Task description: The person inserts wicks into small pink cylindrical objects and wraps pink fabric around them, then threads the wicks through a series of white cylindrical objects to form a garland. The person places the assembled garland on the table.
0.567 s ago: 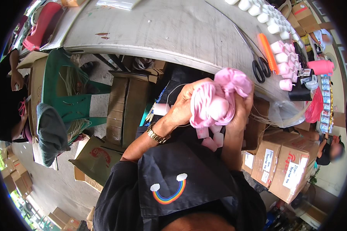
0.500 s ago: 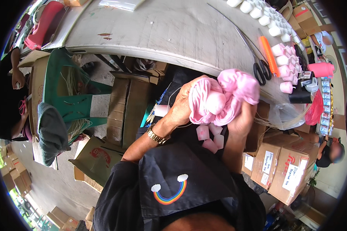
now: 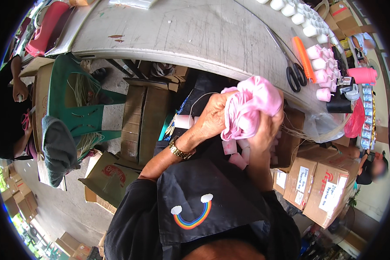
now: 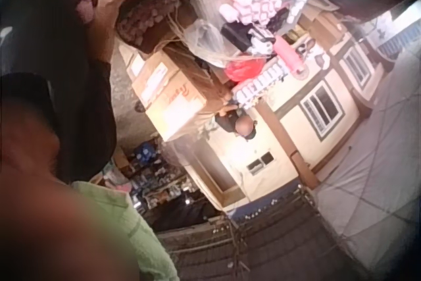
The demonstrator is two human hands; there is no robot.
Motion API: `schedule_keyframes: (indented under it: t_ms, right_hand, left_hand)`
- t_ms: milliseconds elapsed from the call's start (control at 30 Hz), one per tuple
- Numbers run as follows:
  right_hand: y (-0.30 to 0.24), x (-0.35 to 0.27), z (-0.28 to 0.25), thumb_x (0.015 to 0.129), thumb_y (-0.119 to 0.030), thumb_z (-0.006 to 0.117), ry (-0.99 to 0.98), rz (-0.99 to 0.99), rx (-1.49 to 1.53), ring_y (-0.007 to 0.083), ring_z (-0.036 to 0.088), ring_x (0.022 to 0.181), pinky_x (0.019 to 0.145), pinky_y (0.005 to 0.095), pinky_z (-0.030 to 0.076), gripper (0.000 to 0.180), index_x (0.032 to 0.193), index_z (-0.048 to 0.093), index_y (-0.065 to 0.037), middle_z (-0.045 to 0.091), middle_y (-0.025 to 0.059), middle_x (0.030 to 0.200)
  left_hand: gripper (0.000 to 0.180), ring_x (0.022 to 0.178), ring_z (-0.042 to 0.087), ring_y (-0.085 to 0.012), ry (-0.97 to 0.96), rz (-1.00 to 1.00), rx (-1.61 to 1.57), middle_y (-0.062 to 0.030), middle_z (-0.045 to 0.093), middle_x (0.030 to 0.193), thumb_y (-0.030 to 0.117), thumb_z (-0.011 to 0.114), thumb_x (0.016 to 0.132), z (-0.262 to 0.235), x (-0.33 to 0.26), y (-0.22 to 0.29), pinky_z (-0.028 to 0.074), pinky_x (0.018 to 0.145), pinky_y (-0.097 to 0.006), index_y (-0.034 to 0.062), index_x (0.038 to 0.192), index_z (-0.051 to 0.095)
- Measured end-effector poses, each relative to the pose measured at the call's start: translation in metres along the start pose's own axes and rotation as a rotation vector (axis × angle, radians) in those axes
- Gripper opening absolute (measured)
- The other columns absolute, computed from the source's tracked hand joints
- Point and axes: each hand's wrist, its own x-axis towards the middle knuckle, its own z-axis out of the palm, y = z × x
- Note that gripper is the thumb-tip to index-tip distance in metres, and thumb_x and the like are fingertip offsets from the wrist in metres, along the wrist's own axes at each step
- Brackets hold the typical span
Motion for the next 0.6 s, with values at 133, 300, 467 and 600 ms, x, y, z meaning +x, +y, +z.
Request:
schedule_keyframes:
  t_ms: [133, 300, 467, 600]
  right_hand:
    - [0.007, 0.003, -0.013, 0.098, -0.018, 0.051, 0.026, 0.303, 0.36, 0.0138, 0.059, 0.092, 0.082, 0.0285, 0.047, 0.025, 0.113, 0.056, 0.002, 0.061, 0.0067, 0.101]
    - [0.006, 0.001, -0.024, 0.101, -0.03, 0.042, -0.012, 0.345, 0.734, 0.0188, 0.06, 0.102, 0.088, 0.0337, 0.048, 0.047, 0.134, 0.042, 0.004, 0.059, 0.0104, 0.116]
    - [-0.01, -0.003, -0.014, 0.078, -0.016, 0.077, -0.29, 0.066, 0.022, 0.0204, 0.053, 0.111, 0.096, 0.0309, 0.041, 0.071, 0.138, 0.042, 0.001, 0.051, 0.0107, 0.125]
    - [-0.029, -0.006, -0.003, 0.08, -0.022, 0.065, -0.128, -0.118, -0.024, 0.026, 0.06, 0.103, 0.091, 0.0335, 0.045, 0.054, 0.127, 0.054, 0.003, 0.057, 0.0159, 0.113]
  left_hand:
    - [0.031, 0.091, 0.065, -0.0188, 0.255, -0.344, -0.531, -0.0092, 0.065, 0.102, 0.026, 0.057, 0.095, 0.008, -0.005, -0.004, 0.055, 0.081, -0.033, 0.0016, 0.114, 0.058]
    - [0.041, 0.096, 0.065, -0.0253, 0.252, -0.557, -1.001, -0.0138, 0.063, 0.109, 0.038, 0.054, 0.095, 0.007, -0.004, 0.002, 0.056, 0.084, -0.041, 0.0033, 0.117, 0.056]
    - [0.041, 0.103, 0.059, -0.019, 0.23, -0.266, -0.029, -0.0101, 0.061, 0.113, 0.035, 0.052, 0.097, 0.019, -0.01, 0.008, 0.049, 0.089, -0.032, 0.0027, 0.122, 0.053]
    - [0.045, 0.113, 0.052, -0.0173, 0.141, -0.324, 0.113, -0.0093, 0.055, 0.124, 0.026, 0.057, 0.094, 0.019, -0.018, 0.015, 0.044, 0.096, -0.032, 0.0, 0.129, 0.047]
